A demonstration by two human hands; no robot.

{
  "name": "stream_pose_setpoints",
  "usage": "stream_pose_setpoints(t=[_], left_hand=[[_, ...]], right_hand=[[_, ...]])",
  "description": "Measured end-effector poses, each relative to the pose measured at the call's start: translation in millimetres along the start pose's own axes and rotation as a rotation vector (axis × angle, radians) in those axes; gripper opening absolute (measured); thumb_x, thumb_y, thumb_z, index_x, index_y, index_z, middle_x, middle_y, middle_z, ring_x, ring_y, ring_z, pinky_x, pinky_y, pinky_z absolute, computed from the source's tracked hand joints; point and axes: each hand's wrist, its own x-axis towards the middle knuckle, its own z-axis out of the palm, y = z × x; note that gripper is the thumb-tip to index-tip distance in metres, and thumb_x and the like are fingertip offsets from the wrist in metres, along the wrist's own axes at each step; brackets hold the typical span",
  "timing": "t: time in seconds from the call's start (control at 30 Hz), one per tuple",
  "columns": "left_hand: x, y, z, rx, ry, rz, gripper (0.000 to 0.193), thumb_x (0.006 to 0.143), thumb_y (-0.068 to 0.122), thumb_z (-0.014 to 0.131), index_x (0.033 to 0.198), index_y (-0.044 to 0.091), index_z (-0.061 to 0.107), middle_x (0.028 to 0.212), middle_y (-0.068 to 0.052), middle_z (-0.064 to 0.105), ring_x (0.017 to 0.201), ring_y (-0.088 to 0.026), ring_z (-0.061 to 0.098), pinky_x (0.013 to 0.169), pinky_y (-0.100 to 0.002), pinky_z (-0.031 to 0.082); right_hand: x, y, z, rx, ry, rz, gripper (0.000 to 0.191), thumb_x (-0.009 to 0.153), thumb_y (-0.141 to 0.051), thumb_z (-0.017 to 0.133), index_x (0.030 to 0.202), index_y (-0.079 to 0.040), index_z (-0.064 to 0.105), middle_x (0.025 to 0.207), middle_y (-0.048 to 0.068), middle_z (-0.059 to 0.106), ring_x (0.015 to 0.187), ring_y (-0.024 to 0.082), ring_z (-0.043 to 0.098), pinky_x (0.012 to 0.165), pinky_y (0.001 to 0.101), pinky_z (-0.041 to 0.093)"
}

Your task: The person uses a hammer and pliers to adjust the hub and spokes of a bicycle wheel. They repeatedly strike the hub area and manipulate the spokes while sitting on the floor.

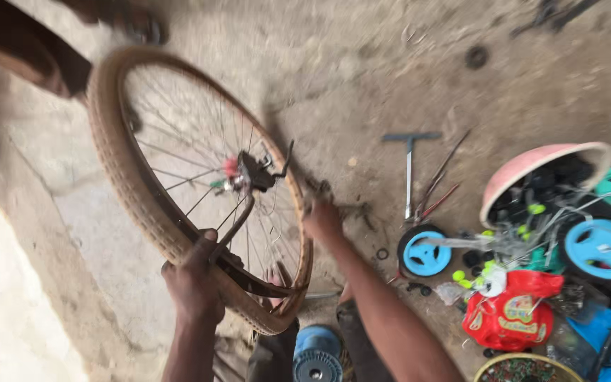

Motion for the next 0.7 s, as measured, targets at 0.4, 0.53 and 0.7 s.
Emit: stream_pose_setpoints(t=[0.4, 0.53, 0.7], left_hand=[[3, -25, -56, 0.06, 0.119, -0.012, 0.026, 0.083, 0.011, 0.07, 0.102, -0.007, 0.068, 0.07, -0.019, 0.068, 0.054, -0.028, 0.068, 0.051, -0.04, 0.059], [10, -30, -57, -0.02, 0.044, 0.065, 0.024, 0.086, 0.01, 0.075, 0.097, -0.01, 0.07, 0.08, -0.014, 0.07, 0.064, -0.02, 0.066, 0.06, -0.032, 0.056], [8, -41, -45, 0.062, 0.048, -0.029, 0.024, 0.079, 0.015, 0.08, 0.091, -0.003, 0.071, 0.073, -0.009, 0.066, 0.056, -0.017, 0.062, 0.05, -0.031, 0.05]], right_hand=[[118, -2, 45, -0.704, -0.039, -0.497, 0.034, 0.089, 0.007, 0.052, 0.122, 0.001, 0.061, 0.122, 0.022, 0.061, 0.113, 0.031, 0.06, 0.096, 0.0584, 0.048], [50, 54, 48, -0.434, -0.149, -0.303, 0.045, 0.1, -0.016, 0.058, 0.142, -0.004, 0.049, 0.091, 0.018, 0.068, 0.076, 0.029, 0.069, 0.067, 0.0456, 0.059], [-77, 77, 16, -0.079, -0.164, -0.154, 0.047, 0.101, -0.017, 0.056, 0.146, -0.012, 0.046, 0.081, 0.014, 0.067, 0.067, 0.027, 0.07, 0.06, 0.0404, 0.059]])
